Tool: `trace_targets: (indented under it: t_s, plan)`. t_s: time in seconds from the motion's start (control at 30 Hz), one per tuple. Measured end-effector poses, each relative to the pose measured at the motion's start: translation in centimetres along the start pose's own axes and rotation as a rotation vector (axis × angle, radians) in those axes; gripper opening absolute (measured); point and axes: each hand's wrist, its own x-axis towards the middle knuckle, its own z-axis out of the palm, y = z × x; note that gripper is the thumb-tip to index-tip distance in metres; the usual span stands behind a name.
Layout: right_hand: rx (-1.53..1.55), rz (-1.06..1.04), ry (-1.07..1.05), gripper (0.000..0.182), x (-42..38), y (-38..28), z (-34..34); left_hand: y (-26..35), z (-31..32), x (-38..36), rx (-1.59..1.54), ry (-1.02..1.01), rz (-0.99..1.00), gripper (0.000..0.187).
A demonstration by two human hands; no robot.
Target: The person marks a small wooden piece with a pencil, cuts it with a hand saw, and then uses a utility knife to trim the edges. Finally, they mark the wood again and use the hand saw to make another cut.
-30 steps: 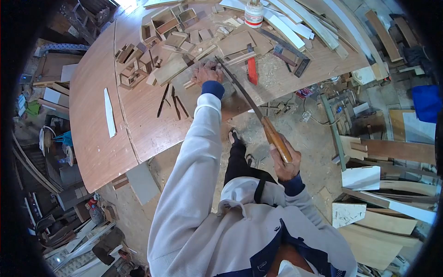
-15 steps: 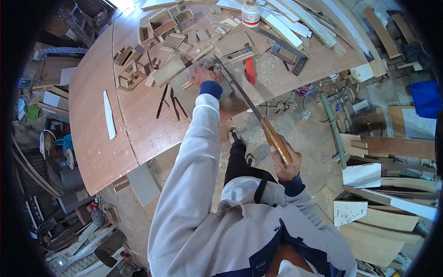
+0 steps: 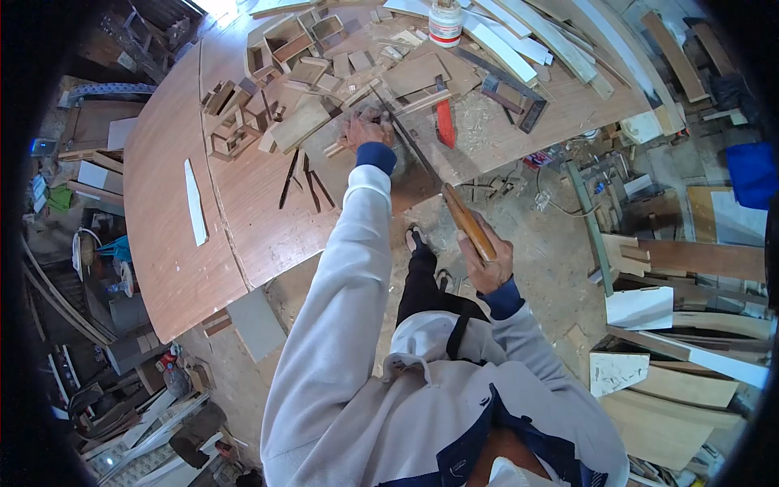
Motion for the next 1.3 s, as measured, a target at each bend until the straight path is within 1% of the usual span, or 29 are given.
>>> trace_targets:
  t_s: [0.03, 0.1, 0.17, 0.3, 0.33, 0.4, 0.47, 0.5, 0.57, 0.6, 0.67, 0.7, 0.77, 0.83, 0.87, 0.9, 1.03, 1.1, 1.17, 1.3]
  plan:
    - [0.001, 0.000, -0.001, 0.034, 0.0, 0.0, -0.1, 0.0, 0.0, 0.1, 0.009, -0.001, -0.001, 0.027]
    - [0.330, 0.337, -0.027, 0.033, -0.5, -0.5, -0.7, 0.2, -0.1, -0.3, 0.019, -0.007, -0.004, 0.027]
    - [0.328, 0.330, -0.023, 0.034, -2.3, -0.6, -1.6, 0.6, -0.9, -0.5, -0.014, -0.039, -0.024, 0.027]
    - [0.362, 0.356, 0.016, 0.035, -3.2, -1.1, -2.3, 0.1, -0.4, -0.5, -0.031, -0.025, -0.015, 0.025]
    - [0.359, 0.358, 0.018, 0.035, -2.5, -1.1, -1.9, 0.1, -0.2, -0.4, -0.031, -0.014, -0.004, 0.025]
    - [0.354, 0.409, -0.047, 0.036, 0.1, -0.7, -0.3, 0.1, -0.5, -0.4, -0.029, 0.003, 0.007, 0.025]
    - [0.336, 0.373, -0.017, 0.036, 0.4, -0.2, 0.9, 0.4, -1.1, -0.1, -0.017, -0.112, -0.028, 0.029]
    - [0.312, 0.341, 0.002, 0.037, 0.4, 0.1, 1.3, 0.2, -0.6, 0.0, -0.017, -0.107, -0.028, 0.029]
    - [0.311, 0.342, 0.004, 0.038, 0.0, -0.1, 1.4, -1.0, 1.2, -0.2, 0.042, 0.141, 0.100, 0.032]
    - [0.305, 0.336, 0.015, 0.039, 0.2, 0.0, 1.4, -1.0, 1.2, -0.2, 0.038, 0.146, 0.104, 0.032]
    - [0.320, 0.320, 0.033, 0.039, 0.0, 0.5, 1.9, -2.1, 1.3, -1.1, 0.002, 0.172, 0.227, 0.043]
    - [0.335, 0.304, 0.048, 0.040, -0.1, 0.6, 2.1, -2.2, 0.6, -1.6, 0.004, 0.172, 0.225, 0.043]
    - [0.319, 0.308, 0.039, 0.040, 0.0, 0.5, 1.9, -1.5, -0.9, -2.0, 0.096, 0.044, 0.246, 0.054]
    - [0.296, 0.316, 0.029, 0.040, 0.2, 0.1, 1.2, -1.6, -0.4, -1.7, 0.082, 0.043, 0.255, 0.056]
    - [0.331, 0.355, 0.004, 0.040, 0.3, -0.3, 0.8, -1.9, -0.3, -1.8, 0.077, 0.041, 0.259, 0.058]
    - [0.369, 0.390, -0.019, 0.040, 0.3, -0.6, 0.6, -1.9, -0.5, -2.1, 0.080, 0.042, 0.255, 0.058]
    - [0.347, 0.322, -0.009, 0.040, -1.8, -0.4, -1.1, -0.8, -0.9, -2.1, 0.083, 0.029, 0.206, 0.058]
    - [0.288, 0.377, -0.047, 0.041, -3.0, -0.7, -2.2, -0.9, -1.2, -2.3, 0.062, 0.024, 0.194, 0.058]
    - [0.307, 0.350, -0.035, 0.041, -3.2, -1.0, -2.7, -0.6, -1.5, -2.1, 0.077, 0.025, 0.234, 0.055]
    - [0.320, 0.327, -0.030, 0.039, -3.9, -0.6, -2.9, -0.8, -1.1, -2.0, 0.090, 0.070, 0.247, 0.056]
